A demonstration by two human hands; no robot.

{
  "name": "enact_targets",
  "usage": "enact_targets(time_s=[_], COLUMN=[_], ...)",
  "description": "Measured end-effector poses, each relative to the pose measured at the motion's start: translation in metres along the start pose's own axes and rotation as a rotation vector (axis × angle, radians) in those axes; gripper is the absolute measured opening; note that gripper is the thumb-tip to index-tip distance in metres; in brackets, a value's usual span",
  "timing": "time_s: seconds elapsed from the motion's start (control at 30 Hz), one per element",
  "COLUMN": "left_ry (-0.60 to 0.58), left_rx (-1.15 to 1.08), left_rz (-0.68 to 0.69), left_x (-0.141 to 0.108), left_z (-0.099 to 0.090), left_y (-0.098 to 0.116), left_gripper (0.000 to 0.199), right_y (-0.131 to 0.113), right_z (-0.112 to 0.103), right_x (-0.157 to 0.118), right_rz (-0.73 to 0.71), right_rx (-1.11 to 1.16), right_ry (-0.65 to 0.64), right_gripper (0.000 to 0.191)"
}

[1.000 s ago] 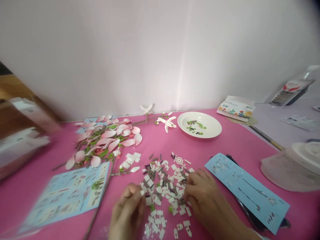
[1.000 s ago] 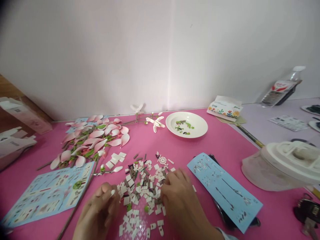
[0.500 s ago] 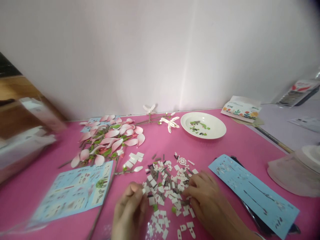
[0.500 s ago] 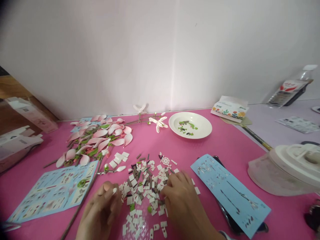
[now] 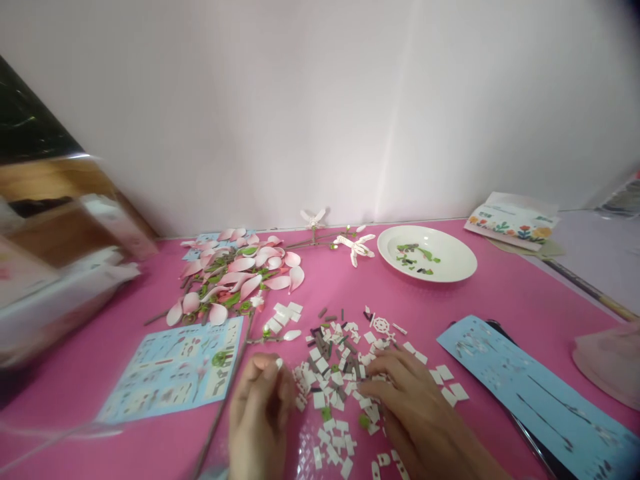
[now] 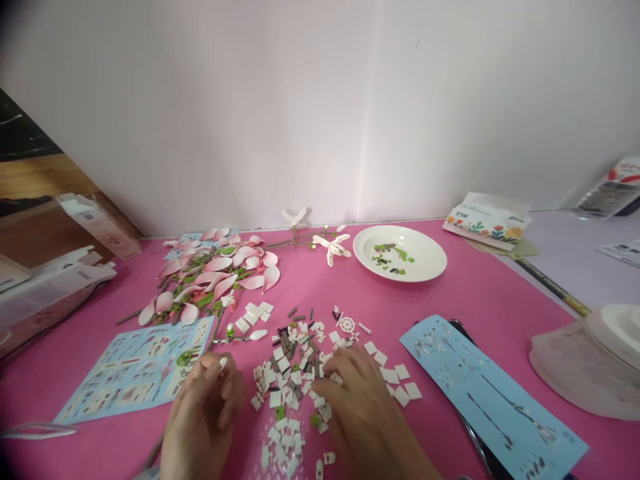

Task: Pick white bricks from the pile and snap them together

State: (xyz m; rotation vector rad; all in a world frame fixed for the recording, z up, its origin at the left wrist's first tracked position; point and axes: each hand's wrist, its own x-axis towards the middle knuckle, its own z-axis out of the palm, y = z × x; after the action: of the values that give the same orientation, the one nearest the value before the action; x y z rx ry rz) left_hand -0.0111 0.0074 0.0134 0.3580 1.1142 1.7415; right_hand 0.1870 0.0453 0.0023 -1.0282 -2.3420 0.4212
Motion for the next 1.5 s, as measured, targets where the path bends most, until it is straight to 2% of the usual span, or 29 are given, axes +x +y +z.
enact_targets(time_s=[0.13, 0.33, 0.43, 0.73, 1.0, 1.17, 1.5], left_ry=[-0.001, 0.008, 0.010, -0.020, -0.045, -0.082, -0.103], left_rx=[0.000, -0.009, -0.009, 0.013, 0.027, 0.038, 0.064], left_rz=[-0.003, -0.024, -0.025, -0.023, -0.044, -0.076, -0.128], left_x=[0.000, 0.000, 0.001, -0.001, -0.001, -0.003, -0.005], left_z=[-0.001, 0.000, 0.000, 0.000, -0.001, -0.001, 0.000], left_y=[-0.001, -0.003, -0.004, -0.004, -0.007, -0.010, -0.013], left_gripper=[0.033, 0.033, 0.034, 0.036, 0.032, 0.031, 0.035], right_y=[-0.006, -0.011, -0.013, -0.015, -0.020, -0.017, -0.013], right_z=[0.000, 0.004, 0.006, 0.010, 0.005, 0.011, 0.014], right_x=[0.002, 0.003, 0.004, 0.002, 0.004, 0.001, 0.000], right_rz=[-0.057, -0.082, -0.105, -0.126, -0.118, -0.118, -0.053], right_rx=[-0.063, -0.110, -0.126, -0.098, -0.086, -0.065, -0.048], right_ry=[0.001, -0.106, -0.151, -0.060, -0.016, -0.027, -0.118], right_gripper=[0.037, 0.046, 0.044, 0.033, 0.035, 0.036, 0.024])
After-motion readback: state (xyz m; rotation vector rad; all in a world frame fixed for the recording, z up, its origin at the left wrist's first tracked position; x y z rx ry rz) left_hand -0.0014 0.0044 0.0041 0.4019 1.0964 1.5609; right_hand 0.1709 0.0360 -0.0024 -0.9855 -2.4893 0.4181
